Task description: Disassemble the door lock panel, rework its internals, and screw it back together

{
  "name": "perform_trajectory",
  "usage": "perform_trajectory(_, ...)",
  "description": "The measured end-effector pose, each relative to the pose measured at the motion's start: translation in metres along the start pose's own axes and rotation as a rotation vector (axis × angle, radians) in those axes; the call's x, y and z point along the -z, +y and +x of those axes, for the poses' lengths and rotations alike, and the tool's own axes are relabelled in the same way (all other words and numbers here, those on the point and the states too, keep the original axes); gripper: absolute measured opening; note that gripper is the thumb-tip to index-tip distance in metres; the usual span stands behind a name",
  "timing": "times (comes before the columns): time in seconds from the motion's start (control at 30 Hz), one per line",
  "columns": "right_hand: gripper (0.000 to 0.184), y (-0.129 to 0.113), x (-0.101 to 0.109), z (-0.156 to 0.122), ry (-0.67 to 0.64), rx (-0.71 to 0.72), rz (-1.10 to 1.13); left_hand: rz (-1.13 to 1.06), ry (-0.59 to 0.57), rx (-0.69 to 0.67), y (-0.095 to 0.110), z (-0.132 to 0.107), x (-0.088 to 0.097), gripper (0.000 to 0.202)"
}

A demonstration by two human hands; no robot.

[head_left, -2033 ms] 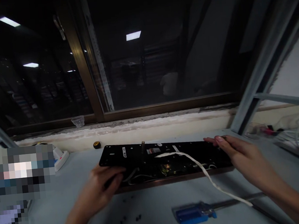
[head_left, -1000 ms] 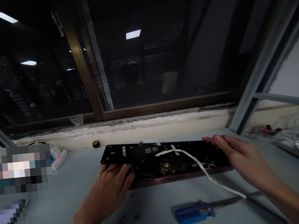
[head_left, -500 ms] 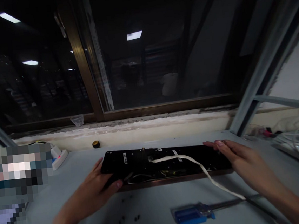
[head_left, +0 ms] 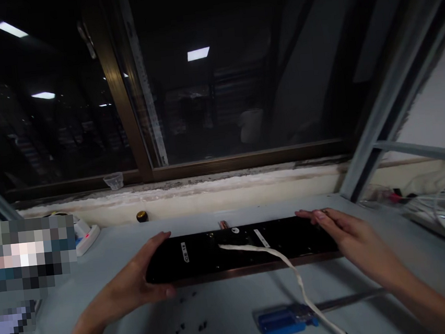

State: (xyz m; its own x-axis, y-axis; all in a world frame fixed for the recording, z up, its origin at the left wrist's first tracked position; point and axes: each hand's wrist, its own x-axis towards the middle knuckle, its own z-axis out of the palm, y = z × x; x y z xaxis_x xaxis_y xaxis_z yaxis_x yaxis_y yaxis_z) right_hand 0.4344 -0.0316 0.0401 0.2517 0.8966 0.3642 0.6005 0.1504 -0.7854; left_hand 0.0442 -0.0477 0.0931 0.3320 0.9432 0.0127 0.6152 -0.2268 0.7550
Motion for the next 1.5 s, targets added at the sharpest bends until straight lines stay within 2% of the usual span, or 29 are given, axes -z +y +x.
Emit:
perform_trajectory(0.13,0.037,0.000,-0.002,0.001,-0.013,0.044,-0.022,0.095,0.018,-0.018,-0.008,0.002,0.002,0.071)
perform_trajectory(0.33,0.037,0.002,0.002,0.006,-0.140,0.094,-0.041,0.157,-0.014,-0.027,-0.007,0.004,0.003,0.065)
perform_trajectory(0.63,0.038,-0.004,0.009,0.005,-0.177,0.102,-0.051,0.128,-0.052,-0.044,-0.006,0.000,0.002,0.062)
perform_trajectory(0.8,0.035,-0.013,0.014,0.004,-0.249,0.081,-0.063,0.141,-0.064,-0.046,-0.006,-0.001,0.006,0.062)
perform_trajectory(1.03,0.039,-0.007,0.005,0.002,-0.158,0.074,-0.066,0.093,-0.036,-0.024,-0.008,0.001,0.004,0.062)
perform_trajectory(1.13,0.040,-0.007,0.004,0.002,-0.182,0.053,-0.091,0.099,-0.039,-0.025,-0.009,0.003,0.002,0.060)
perform_trajectory(1.3,0.039,0.000,0.008,0.004,-0.242,0.095,-0.067,0.148,-0.041,-0.098,-0.008,0.005,-0.001,0.062)
perform_trajectory(1.37,0.041,0.001,0.010,0.003,-0.182,0.096,-0.108,0.177,-0.015,-0.107,-0.006,0.005,-0.002,0.058)
perform_trajectory(1.43,0.045,-0.004,0.012,-0.002,0.012,0.114,-0.215,0.195,0.011,-0.109,-0.003,0.005,-0.003,0.053)
perform_trajectory(1.5,0.047,-0.018,0.010,-0.012,0.227,0.233,-0.339,0.206,0.015,-0.109,-0.001,0.005,-0.005,0.053)
